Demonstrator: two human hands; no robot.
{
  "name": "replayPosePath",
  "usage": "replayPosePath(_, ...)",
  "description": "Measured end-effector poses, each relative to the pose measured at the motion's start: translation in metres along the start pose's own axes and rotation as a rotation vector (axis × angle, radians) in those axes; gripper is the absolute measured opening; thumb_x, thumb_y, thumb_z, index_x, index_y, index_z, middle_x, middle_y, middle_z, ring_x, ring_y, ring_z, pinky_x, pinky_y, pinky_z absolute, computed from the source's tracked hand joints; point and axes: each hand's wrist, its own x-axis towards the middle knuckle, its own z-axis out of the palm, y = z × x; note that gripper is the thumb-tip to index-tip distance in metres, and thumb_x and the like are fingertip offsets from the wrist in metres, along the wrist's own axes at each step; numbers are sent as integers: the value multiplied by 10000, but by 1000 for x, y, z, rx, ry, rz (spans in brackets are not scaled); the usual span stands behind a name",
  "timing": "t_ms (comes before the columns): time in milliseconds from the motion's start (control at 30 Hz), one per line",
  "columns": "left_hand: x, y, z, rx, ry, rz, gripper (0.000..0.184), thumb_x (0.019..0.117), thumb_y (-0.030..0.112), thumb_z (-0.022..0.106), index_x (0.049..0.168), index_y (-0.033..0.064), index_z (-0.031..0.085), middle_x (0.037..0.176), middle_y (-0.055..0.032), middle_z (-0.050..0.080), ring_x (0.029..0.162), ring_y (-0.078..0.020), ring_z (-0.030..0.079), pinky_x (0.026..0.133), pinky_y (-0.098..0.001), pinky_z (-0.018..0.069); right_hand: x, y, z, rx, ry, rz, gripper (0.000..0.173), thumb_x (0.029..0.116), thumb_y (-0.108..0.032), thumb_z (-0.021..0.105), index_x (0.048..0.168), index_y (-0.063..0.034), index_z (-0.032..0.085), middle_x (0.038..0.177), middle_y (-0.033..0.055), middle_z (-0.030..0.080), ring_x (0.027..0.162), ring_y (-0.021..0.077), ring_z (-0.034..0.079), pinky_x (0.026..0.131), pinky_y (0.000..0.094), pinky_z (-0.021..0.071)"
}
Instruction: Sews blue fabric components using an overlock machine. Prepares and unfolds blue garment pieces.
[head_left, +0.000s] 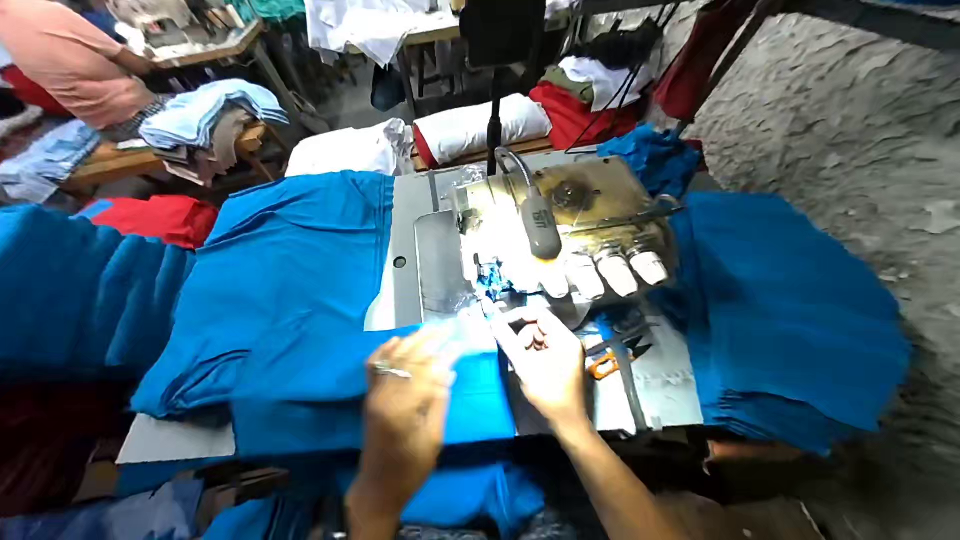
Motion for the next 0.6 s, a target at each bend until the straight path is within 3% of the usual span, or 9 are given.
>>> replayPosePath(67,-12,4,41,-60,-70,14,261,999,188,613,1199,163,778,1324,10,700,1332,-155,578,1211,-562,283,1,-1,-2,75,-48,30,254,851,-159,801,1026,-16,684,857,-37,674,563,-60,497,512,100,441)
replayPosePath(100,-16,1,52,-62,-55,8,262,994,185,618,1201,170,777,1329,11,698,1345,-160,567,1213,-586,261,3,0,-2,90,-58,44,262,842,-153,806,1022,-16,675,869,-32,673,563,-59,490,510,98,432)
replayPosePath(167,-19,-3,61,-72,6,-18,216,976,173,640,1120,159,801,1281,-12,722,1324,-171,580,1203,-564,268,8,0,-2,103,-22,46,217,834,-125,801,969,-13,672,816,-42,643,552,-62,469,503,94,420)
replayPosePath(233,-15,-1,63,-67,51,-62,173,968,174,662,1051,147,811,1218,-21,745,1270,-160,608,1180,-519,293,9,-1,-5,110,47,55,163,847,-56,754,953,8,648,830,-38,653,564,-63,513,506,97,470)
replayPosePath(300,-4,-1,63,-40,60,-71,192,972,170,652,1071,143,814,1206,-18,749,1244,-156,621,1164,-506,323,7,0,-14,121,46,80,186,869,-55,736,1005,-7,620,803,-64,653,560,-46,546,484,119,495)
replayPosePath(433,2,-1,64,-25,69,-74,190,958,165,652,1048,150,818,1201,-13,750,1224,-143,619,1132,-488,325,-16,13,-43,117,-95,97,79,863,-94,713,930,-93,671,720,-105,628,552,-53,556,474,107,485)
replayPosePath(600,2,2,65,15,72,-81,226,963,177,631,1098,163,811,1259,4,730,1274,-165,606,1141,-517,342,-48,16,-60,123,-135,240,45,842,-126,718,862,-125,678,650,-99,622,500,-15,567,446,147,497)
